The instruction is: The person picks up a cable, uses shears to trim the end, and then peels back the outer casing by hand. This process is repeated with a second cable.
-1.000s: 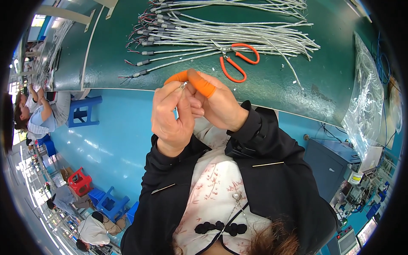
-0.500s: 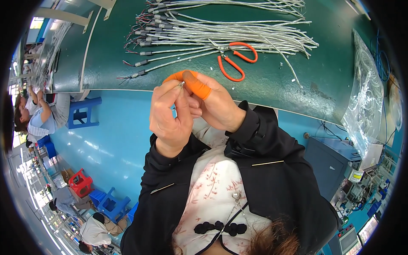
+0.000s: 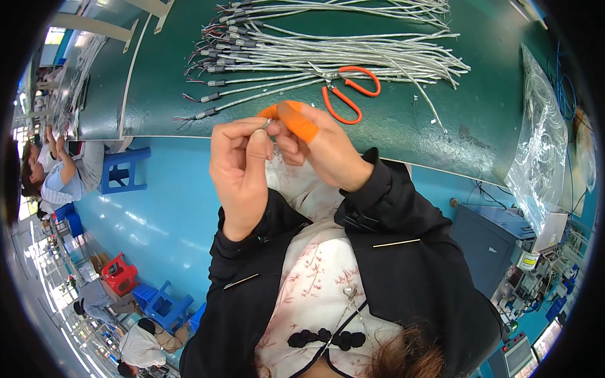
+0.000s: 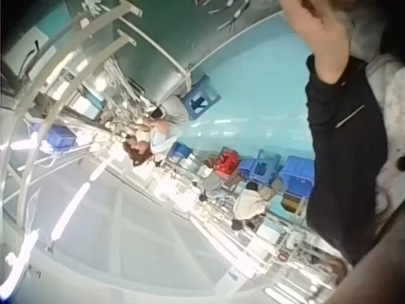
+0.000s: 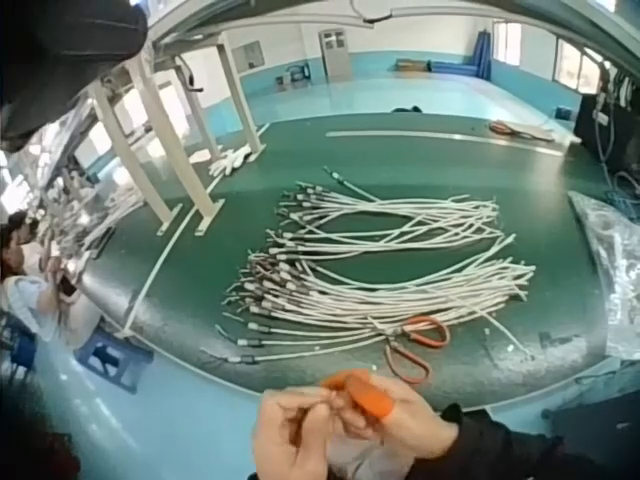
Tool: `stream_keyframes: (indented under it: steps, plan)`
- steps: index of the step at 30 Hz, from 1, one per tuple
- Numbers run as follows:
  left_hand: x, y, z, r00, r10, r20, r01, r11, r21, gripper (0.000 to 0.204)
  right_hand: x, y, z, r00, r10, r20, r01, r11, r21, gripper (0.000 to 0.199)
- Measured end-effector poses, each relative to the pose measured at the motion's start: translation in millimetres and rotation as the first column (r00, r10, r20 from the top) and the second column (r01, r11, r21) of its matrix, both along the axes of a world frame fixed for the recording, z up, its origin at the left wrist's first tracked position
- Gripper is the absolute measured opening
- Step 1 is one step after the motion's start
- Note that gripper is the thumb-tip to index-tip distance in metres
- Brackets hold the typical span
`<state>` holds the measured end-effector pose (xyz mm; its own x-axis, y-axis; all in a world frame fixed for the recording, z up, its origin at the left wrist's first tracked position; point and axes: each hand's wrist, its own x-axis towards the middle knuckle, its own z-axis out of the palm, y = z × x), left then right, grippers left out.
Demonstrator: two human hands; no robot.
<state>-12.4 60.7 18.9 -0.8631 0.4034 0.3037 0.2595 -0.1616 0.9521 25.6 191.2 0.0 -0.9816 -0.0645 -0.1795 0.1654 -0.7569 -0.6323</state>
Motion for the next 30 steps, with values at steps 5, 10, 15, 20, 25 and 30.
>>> stream_keyframes:
  steps: [5,10,15,20,25,30]
  plan:
    - [-13.4,-9.0,1.7,0.969,-0.134,0.210,0.110,0.986,0.123,0.011,10.5,1.3,-3.6,0.994,-0.101,-0.029,0.104,0.903,0.416,0.027]
    - [-10.3,-3.5,6.4,0.963,-0.113,0.245,0.071,0.983,0.171,0.011,12.4,-17.8,-8.0,0.994,0.102,-0.047,-0.069,0.887,0.456,0.026]
    - [-4.0,-4.0,23.3,0.950,-0.046,0.309,-0.006,0.986,0.164,0.015,4.6,-19.5,-13.5,0.984,0.144,-0.108,-0.100,0.936,0.338,0.021]
    - [0.8,-6.3,27.8,0.936,-0.051,0.347,0.041,0.999,0.036,0.020,3.2,-18.6,-23.9,0.976,0.138,-0.167,-0.062,0.916,0.396,0.013]
    - [-5.0,-13.1,24.9,0.933,-0.010,0.359,0.031,0.998,-0.053,0.018,3.2,-16.2,-9.3,0.986,0.132,-0.100,-0.076,0.898,0.433,0.012]
    - [-10.0,-13.0,15.4,0.944,0.033,0.329,-0.008,0.997,-0.078,0.013,1.7,-14.0,-1.5,0.989,0.143,-0.028,-0.111,0.867,0.485,0.013]
